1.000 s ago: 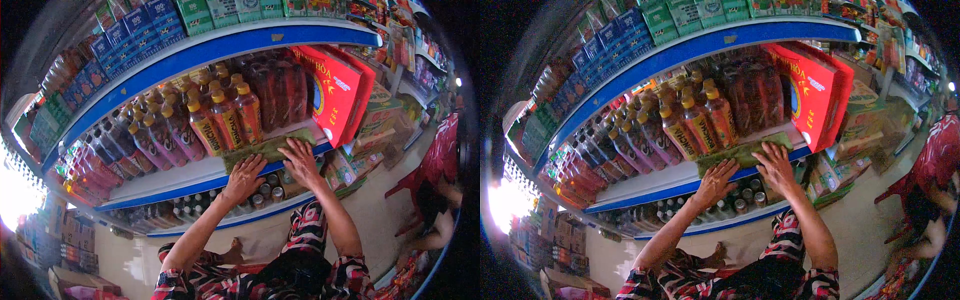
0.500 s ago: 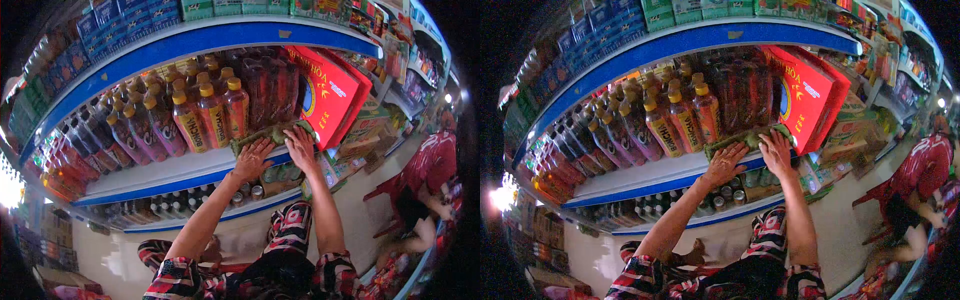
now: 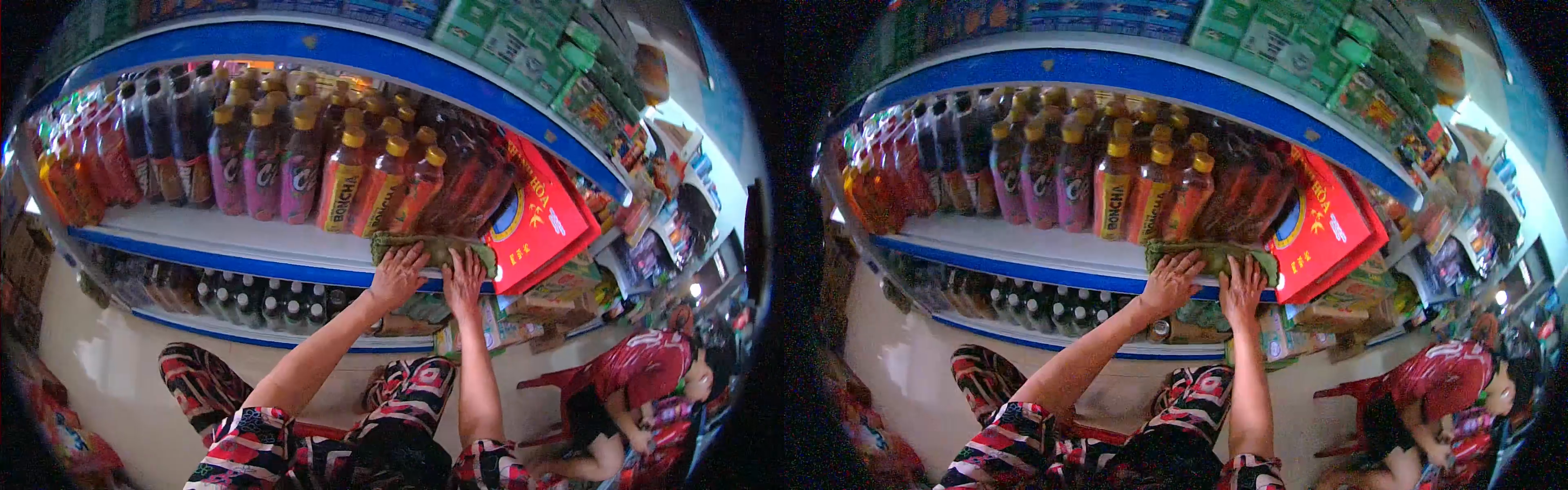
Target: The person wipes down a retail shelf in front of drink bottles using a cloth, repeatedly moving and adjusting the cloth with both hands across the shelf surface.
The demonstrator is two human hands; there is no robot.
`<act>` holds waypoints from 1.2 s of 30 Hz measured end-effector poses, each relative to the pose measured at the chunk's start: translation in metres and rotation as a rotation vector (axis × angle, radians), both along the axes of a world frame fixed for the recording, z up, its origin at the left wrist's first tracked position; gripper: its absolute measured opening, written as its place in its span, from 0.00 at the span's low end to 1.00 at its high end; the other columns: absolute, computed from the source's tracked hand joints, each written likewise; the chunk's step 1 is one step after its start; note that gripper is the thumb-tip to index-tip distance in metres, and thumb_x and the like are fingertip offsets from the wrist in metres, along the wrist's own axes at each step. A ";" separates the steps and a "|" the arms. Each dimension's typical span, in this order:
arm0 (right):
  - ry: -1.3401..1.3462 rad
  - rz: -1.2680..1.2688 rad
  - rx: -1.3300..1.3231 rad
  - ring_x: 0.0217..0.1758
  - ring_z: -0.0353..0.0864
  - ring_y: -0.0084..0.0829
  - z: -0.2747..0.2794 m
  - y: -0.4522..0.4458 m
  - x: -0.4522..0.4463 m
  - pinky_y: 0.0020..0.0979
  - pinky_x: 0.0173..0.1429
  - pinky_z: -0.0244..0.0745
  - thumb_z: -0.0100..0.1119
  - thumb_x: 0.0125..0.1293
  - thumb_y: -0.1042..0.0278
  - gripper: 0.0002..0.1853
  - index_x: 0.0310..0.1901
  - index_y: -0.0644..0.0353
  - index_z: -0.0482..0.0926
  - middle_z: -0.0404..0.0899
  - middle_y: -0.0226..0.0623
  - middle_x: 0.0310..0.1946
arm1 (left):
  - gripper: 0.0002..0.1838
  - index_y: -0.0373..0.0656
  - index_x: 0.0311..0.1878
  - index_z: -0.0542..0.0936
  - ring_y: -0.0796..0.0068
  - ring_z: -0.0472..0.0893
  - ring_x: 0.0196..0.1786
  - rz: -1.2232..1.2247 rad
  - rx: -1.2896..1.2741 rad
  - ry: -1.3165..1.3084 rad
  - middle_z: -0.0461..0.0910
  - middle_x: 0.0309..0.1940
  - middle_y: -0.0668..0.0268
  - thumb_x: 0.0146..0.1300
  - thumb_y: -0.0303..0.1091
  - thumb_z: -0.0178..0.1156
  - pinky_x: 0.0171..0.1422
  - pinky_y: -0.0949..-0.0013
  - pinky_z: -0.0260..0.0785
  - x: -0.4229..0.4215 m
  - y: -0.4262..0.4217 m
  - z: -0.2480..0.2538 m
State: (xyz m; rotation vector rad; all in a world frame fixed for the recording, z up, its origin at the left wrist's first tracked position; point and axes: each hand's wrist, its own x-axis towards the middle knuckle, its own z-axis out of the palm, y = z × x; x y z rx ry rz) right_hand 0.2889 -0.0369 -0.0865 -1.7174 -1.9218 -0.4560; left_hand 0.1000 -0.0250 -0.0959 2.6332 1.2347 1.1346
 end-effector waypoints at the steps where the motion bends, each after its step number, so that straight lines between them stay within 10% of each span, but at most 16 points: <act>1: 0.001 -0.004 -0.001 0.69 0.56 0.54 -0.001 -0.003 -0.004 0.56 0.70 0.47 0.54 0.63 0.59 0.24 0.62 0.49 0.68 0.61 0.51 0.66 | 0.30 0.47 0.64 0.68 0.58 0.66 0.65 0.027 0.019 0.035 0.65 0.65 0.61 0.58 0.44 0.60 0.69 0.53 0.55 -0.004 -0.003 0.001; 36: 0.047 0.097 -0.009 0.71 0.54 0.51 0.001 -0.039 -0.094 0.54 0.72 0.44 0.58 0.60 0.60 0.27 0.62 0.50 0.68 0.60 0.49 0.66 | 0.21 0.50 0.59 0.74 0.63 0.69 0.65 0.028 -0.045 0.016 0.70 0.62 0.64 0.63 0.43 0.55 0.69 0.54 0.57 -0.110 -0.022 0.013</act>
